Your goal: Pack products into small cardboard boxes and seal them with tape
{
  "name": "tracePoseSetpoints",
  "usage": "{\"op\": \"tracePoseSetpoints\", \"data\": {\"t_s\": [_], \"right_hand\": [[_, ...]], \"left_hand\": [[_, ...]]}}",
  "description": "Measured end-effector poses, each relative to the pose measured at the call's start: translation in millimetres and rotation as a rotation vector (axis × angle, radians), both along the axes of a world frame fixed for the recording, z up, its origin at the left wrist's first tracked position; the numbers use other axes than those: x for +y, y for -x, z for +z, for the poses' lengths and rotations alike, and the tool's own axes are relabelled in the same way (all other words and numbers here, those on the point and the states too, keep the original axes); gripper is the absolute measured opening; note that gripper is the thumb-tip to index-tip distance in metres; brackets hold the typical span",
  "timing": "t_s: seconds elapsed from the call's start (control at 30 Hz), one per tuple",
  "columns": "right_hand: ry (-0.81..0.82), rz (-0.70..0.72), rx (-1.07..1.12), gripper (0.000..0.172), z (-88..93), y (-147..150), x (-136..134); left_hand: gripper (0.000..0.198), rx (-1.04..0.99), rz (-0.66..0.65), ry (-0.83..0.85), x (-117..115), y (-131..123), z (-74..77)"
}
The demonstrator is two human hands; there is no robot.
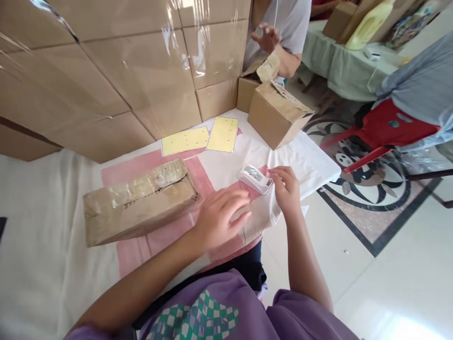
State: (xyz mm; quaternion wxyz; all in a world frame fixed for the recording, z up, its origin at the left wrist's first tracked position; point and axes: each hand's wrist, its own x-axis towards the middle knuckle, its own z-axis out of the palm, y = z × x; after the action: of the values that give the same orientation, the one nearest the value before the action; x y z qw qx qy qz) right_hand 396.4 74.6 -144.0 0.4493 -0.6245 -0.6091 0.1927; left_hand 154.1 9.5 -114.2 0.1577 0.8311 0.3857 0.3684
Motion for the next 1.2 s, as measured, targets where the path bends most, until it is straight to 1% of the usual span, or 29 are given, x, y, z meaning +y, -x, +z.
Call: {"op": "tracePoseSetpoints", "data": {"t_s": [0.07, 0.1, 0.13, 0.17, 0.23, 0.3, 0.37, 0.43, 0.57, 0.63, 0.7, 0.83, 0.97, 1.03, 1.13, 1.2], "right_hand": [[0.074, 0.018, 0.018, 0.025, -8.0, 1, 12], [0.116, 0.009, 0.029, 0.027, -11.7, 3, 17], [0.154, -0.01, 0.048, 0.028, -14.9, 5, 21], [0.188, -0.031, 0.072, 0.029, -17.7, 6, 24], [0.232, -0.064, 0.121, 0.032, -21.4, 7, 28], [0.257, -0.077, 0.147, 0.034, -22.6, 7, 28], [0.283, -0.077, 0.174, 0.034, -22.0, 8, 28], [0.3, -0.099, 0.229, 0.029, -20.9, 13, 25], [0.238, -0.189, 0.33, 0.022, -22.2, 35, 17], [0.209, -0.209, 0.326, 0.022, -24.6, 46, 13], [0.218, -0.224, 0.291, 0.02, -26.3, 52, 10], [0.281, -0.269, 0.256, 0.019, -24.0, 49, 5], [0.35, -0.247, 0.266, 0.022, -13.7, 39, -1], [0.407, -0.215, 0.184, 0.025, -6.0, 38, -2], [0.478, -0.134, -0.003, 0.028, 6.1, 36, 2], [0.502, -0.097, -0.027, 0.028, 12.8, 33, 7]], "left_hand": [[0.065, 0.055, 0.122, 0.106, 29, -43, -29.2], [0.085, 0.079, 0.177, 0.144, 43, -59, -43.2], [0.099, 0.099, 0.212, 0.169, 55, -70, -55.9], [0.106, 0.112, 0.228, 0.179, 65, -77, -67.1], [0.108, 0.108, 0.23, 0.18, 77, -81, -83.7], [0.108, 0.078, 0.234, 0.175, 79, -78, -92.1], [0.11, 0.049, 0.24, 0.167, 78, -75, -93.8], [0.111, 0.023, 0.244, 0.156, 76, -74, -91.5], [0.109, -0.04, 0.293, 0.167, 74, -72, -85.9], [0.104, -0.046, 0.308, 0.167, 74, -70, -85.2], [0.1, -0.049, 0.302, 0.164, 73, -68, -85.8], [0.098, -0.059, 0.289, 0.183, 72, -67, -87.1], [0.098, -0.063, 0.264, 0.224, 71, -67, -85.4], [0.098, -0.074, 0.251, 0.239, 70, -67, -84.3], [0.099, -0.087, 0.248, 0.255, 69, -67, -83.5], [0.098, -0.093, 0.252, 0.257, 70, -67, -83.7]]}}
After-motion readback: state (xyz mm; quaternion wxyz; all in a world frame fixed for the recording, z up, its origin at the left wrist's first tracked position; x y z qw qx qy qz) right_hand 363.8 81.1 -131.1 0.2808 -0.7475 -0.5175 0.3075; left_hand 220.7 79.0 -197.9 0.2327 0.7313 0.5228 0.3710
